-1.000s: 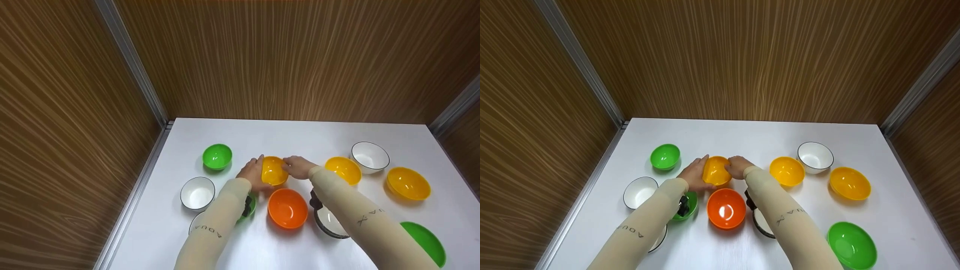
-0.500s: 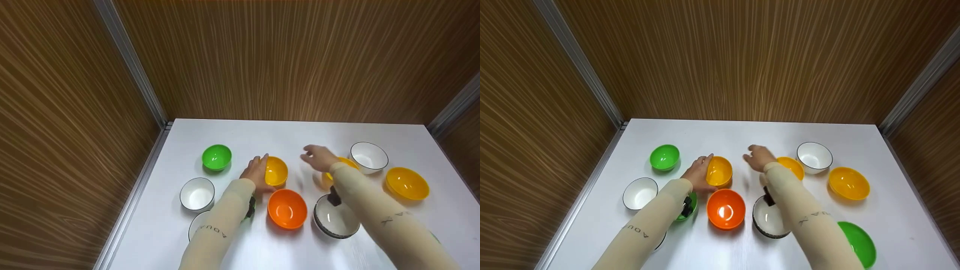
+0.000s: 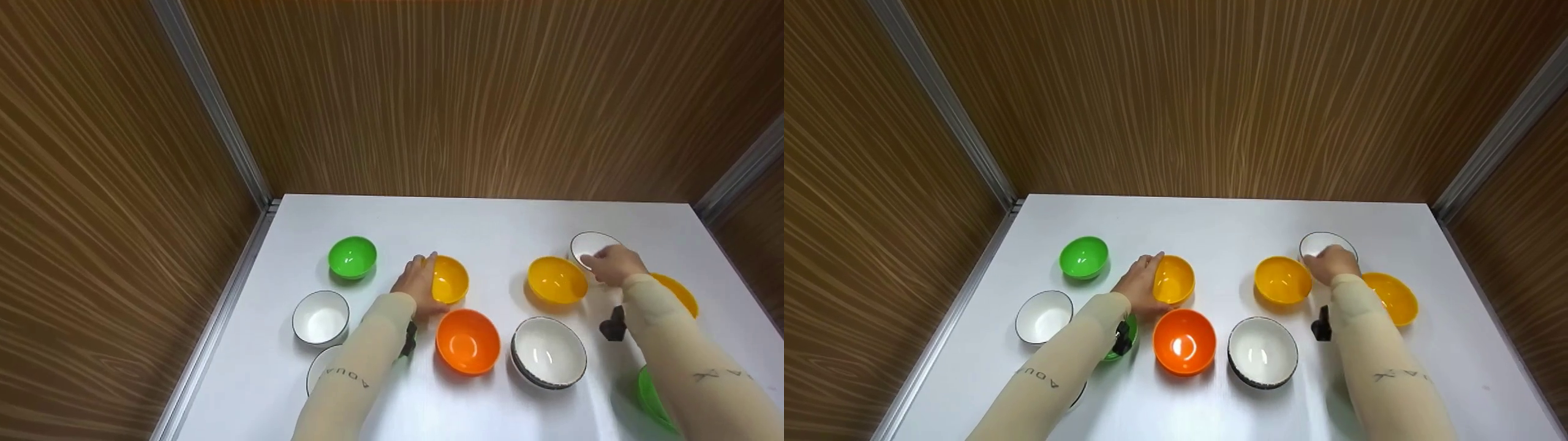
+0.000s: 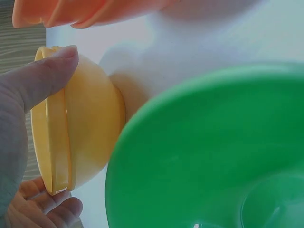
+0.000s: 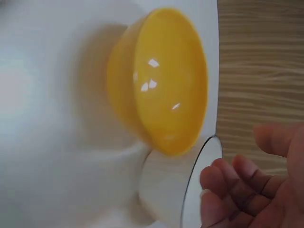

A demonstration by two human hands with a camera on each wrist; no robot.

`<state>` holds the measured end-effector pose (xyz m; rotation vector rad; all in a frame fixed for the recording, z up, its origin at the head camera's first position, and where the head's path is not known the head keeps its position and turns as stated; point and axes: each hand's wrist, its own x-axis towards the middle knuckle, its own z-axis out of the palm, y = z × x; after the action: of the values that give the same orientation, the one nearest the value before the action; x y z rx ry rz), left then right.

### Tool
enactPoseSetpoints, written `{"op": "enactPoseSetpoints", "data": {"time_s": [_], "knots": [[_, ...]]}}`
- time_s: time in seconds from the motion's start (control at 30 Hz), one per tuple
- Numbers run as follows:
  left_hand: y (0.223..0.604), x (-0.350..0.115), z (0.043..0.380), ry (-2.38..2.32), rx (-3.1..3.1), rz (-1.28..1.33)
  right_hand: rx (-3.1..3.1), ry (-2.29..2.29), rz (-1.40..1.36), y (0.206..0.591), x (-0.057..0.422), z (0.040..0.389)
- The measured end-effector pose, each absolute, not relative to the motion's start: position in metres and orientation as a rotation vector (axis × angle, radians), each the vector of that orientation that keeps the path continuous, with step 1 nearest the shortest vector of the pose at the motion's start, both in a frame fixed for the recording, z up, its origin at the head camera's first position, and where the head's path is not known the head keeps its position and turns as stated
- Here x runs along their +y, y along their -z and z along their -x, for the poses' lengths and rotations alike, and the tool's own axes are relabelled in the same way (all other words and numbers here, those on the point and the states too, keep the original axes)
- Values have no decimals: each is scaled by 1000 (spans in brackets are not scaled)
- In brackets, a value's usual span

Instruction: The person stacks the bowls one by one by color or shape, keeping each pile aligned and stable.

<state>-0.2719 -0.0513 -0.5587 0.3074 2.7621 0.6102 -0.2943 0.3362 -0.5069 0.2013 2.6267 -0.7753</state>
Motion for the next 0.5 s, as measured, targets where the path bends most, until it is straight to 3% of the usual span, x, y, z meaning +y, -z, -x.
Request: {"op": "enactPoseSetpoints", "data": {"time_s": [0.5], "knots": [[557,-52,272,-610,2770,-346,2350,909,-289,543,351,283]]}}
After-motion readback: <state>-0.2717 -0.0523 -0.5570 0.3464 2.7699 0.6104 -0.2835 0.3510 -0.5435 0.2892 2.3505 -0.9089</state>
